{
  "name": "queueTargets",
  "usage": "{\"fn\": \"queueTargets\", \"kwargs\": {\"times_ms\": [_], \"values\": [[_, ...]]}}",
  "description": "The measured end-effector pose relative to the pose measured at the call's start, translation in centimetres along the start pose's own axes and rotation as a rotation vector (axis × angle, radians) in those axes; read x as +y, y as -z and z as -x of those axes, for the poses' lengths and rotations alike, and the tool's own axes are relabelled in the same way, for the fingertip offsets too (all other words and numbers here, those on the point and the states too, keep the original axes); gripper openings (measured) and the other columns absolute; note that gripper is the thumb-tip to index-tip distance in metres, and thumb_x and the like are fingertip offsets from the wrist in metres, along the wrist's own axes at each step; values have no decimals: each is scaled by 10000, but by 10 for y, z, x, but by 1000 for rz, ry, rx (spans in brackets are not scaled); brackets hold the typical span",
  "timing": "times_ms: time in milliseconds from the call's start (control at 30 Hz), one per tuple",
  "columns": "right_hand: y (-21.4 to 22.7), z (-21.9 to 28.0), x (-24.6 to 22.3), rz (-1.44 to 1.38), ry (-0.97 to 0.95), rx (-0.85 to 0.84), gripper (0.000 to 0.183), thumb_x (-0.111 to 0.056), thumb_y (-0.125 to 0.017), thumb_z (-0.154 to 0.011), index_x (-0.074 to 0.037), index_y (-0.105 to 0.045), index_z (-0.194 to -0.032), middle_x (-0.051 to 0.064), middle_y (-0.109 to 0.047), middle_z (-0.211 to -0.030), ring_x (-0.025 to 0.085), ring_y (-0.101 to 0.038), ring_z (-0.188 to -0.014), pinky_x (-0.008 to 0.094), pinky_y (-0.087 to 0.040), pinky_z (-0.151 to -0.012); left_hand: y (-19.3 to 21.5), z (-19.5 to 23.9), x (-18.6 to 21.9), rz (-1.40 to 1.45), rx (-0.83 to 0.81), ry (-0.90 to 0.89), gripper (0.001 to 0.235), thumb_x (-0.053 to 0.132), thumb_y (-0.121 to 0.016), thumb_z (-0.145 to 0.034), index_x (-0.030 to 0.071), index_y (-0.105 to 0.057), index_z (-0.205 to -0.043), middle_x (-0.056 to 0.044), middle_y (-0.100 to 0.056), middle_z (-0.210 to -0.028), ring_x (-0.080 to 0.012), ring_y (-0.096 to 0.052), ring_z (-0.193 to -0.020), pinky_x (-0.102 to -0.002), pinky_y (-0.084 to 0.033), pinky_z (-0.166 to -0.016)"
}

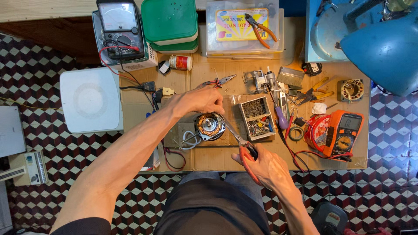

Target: The person works on a disassembled electrical component, likely a motor stator, on a cluttered workbench. They use their hands to insert small metal pieces into the copper windings and later use pliers to adjust the component. The task involves careful manual manipulation of small parts within the stator slots.

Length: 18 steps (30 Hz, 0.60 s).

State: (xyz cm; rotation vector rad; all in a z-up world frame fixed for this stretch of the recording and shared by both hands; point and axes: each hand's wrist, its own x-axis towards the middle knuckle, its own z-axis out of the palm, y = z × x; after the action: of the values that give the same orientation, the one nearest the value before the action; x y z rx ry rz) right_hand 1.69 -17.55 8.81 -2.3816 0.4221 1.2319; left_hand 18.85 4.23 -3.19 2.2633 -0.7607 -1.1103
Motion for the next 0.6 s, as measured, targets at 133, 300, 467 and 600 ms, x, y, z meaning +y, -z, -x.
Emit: {"fn": "queueTargets", "kwargs": {"times_ms": [133, 300, 467, 600], "values": [[-2, -3, -7, -18, 36, 44, 820, -782, -605, -740, -74, -677, -1147, 198, -746, -818, 373, -736, -858, 482, -537, -811, 4, 6, 11, -100, 3, 41, 279, 380, -773, -838, 120, -787, -939, -96, -765, -802, -252, -723, -746, -417, -545, -704], [-7, -9, -11, -13, 63, 78, 813, -778, -607, -752, -48, -687, -1098, 219, -739, -809, 382, -736, -856, 485, -539, -798, 6, 13, 19, -194, 70, -34, 250, 365, -788, -821, 133, -797, -912, -114, -757, -876, -310, -719, -813, -454, -547, -723], [-13, -17, -10, 16, 99, 120, 821, -783, -605, -760, -36, -673, -1095, 224, -735, -821, 387, -730, -862, 491, -544, -781, 3, 14, 20, -250, 112, -104, 190, 297, -780, -811, 111, -789, -849, -157, -739, -882, -347, -715, -840, -472, -554, -737], [-16, -20, -7, 25, 104, 141, 829, -786, -600, -762, -22, -666, -1076, 215, -737, -806, 380, -735, -825, 490, -550, -748, -2, 10, 16, -290, 159, -151, 201, 263, -778, -792, 63, -761, -800, -181, -715, -836, -380, -709, -785, -489, -556, -687]]}}
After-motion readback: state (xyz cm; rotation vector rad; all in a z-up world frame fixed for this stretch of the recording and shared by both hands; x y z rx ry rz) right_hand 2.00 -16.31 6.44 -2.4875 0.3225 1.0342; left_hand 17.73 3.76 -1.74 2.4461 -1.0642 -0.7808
